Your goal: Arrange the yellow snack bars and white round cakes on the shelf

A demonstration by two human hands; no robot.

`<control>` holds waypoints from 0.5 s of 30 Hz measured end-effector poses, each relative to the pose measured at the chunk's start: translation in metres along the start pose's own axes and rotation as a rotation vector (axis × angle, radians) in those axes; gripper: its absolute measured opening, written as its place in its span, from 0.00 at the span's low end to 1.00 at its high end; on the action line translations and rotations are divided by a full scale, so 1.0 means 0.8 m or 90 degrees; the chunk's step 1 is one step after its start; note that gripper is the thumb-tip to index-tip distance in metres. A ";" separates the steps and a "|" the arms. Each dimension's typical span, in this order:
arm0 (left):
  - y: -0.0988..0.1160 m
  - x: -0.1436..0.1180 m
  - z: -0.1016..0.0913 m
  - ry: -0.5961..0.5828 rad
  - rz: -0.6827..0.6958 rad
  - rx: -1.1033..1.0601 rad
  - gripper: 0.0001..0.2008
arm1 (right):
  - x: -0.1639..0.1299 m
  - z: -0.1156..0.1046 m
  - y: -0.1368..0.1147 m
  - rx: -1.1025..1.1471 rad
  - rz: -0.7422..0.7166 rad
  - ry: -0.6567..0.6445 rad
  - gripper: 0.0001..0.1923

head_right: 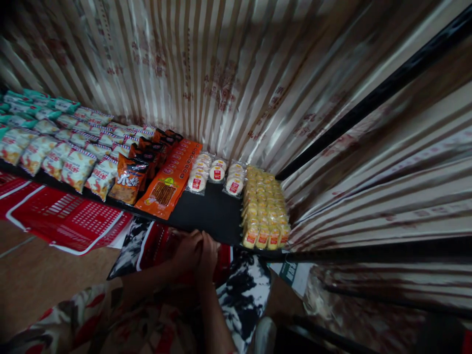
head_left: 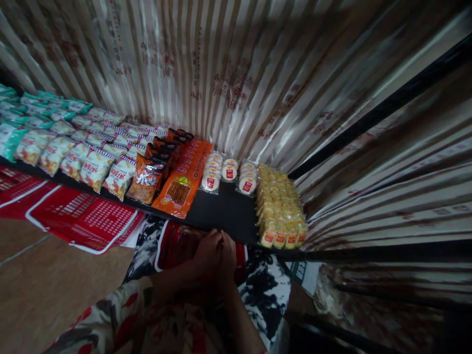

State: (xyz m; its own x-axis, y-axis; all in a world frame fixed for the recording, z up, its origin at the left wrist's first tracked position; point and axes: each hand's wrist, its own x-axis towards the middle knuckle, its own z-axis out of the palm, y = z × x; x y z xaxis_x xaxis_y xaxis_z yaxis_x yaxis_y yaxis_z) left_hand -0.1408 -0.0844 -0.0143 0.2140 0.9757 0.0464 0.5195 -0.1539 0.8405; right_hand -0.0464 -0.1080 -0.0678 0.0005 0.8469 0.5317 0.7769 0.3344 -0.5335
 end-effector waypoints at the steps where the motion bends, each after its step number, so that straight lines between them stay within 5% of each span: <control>1: -0.002 -0.006 0.001 -0.006 -0.001 -0.004 0.10 | -0.008 0.001 0.001 0.000 -0.003 -0.007 0.20; 5: -0.018 -0.022 0.003 -0.023 -0.040 -0.022 0.13 | -0.032 0.017 0.010 0.014 0.022 -0.076 0.20; 10: -0.055 -0.025 0.008 -0.154 -0.245 0.108 0.16 | -0.045 0.055 0.015 0.028 0.148 -0.230 0.21; 15: -0.100 -0.027 0.012 -0.210 -0.333 0.168 0.17 | -0.047 0.092 0.010 0.105 0.216 -0.365 0.21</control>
State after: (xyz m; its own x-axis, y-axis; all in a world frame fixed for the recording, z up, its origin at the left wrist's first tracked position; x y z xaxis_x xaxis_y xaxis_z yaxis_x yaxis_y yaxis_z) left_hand -0.1793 -0.0947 -0.0879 0.0988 0.8404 -0.5330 0.7997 0.2517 0.5451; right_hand -0.0868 -0.1072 -0.1404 -0.1424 0.9857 -0.0902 0.6861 0.0326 -0.7268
